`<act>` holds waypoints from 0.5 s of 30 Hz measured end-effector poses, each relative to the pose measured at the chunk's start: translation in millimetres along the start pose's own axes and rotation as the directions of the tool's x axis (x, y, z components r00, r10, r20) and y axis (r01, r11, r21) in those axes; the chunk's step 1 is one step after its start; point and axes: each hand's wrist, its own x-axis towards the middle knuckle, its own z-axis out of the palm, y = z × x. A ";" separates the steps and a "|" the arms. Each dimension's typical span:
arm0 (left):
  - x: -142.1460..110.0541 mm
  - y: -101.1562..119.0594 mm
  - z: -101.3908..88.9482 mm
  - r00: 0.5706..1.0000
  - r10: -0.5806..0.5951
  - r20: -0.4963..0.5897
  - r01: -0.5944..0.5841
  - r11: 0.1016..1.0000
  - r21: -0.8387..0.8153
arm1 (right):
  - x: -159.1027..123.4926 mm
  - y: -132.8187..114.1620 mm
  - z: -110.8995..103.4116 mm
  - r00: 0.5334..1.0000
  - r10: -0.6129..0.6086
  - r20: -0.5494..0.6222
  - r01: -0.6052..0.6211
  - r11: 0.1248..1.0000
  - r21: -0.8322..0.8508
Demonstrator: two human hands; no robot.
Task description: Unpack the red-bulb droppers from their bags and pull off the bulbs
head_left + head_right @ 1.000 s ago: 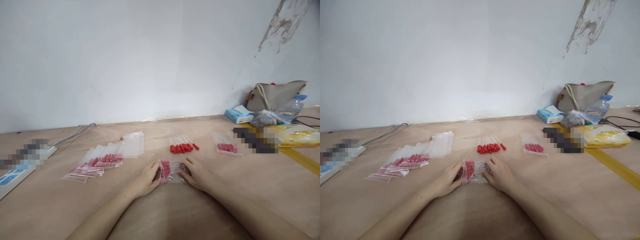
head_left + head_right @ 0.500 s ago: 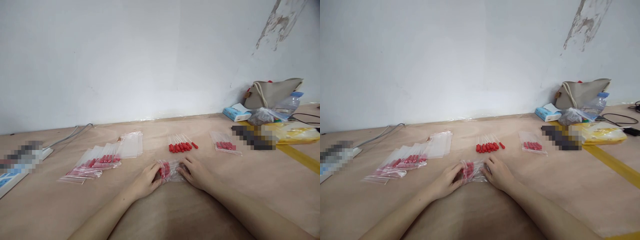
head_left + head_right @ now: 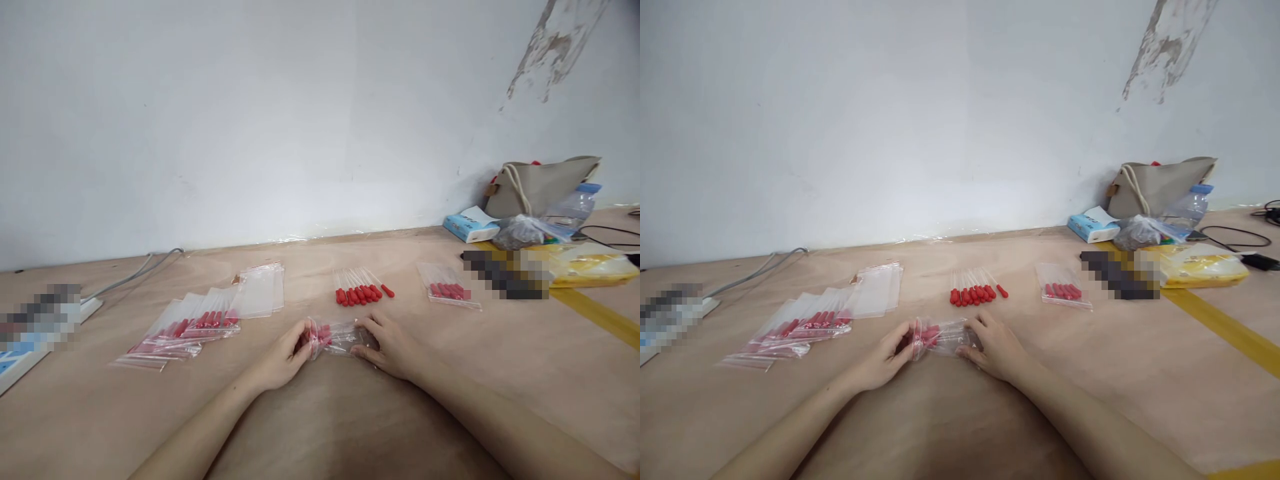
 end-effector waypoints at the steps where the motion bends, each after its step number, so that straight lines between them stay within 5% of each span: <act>1: 0.1 -1.1 -2.3 1.000 0.001 0.011 -0.001 1.000 0.002 | 0.4 0.3 0.0 1.000 0.010 0.003 -0.010 1.000 0.000; 7: -1.7 3.1 -10.6 0.998 -0.011 0.055 0.008 0.998 0.058 | 1.7 5.1 -4.4 0.999 0.032 0.003 -0.032 0.999 -0.011; 15: 2.4 0.9 -5.7 0.999 -0.022 -0.034 0.021 0.999 -0.044 | -0.2 8.4 -5.6 0.999 0.029 -0.024 -0.030 0.998 -0.054</act>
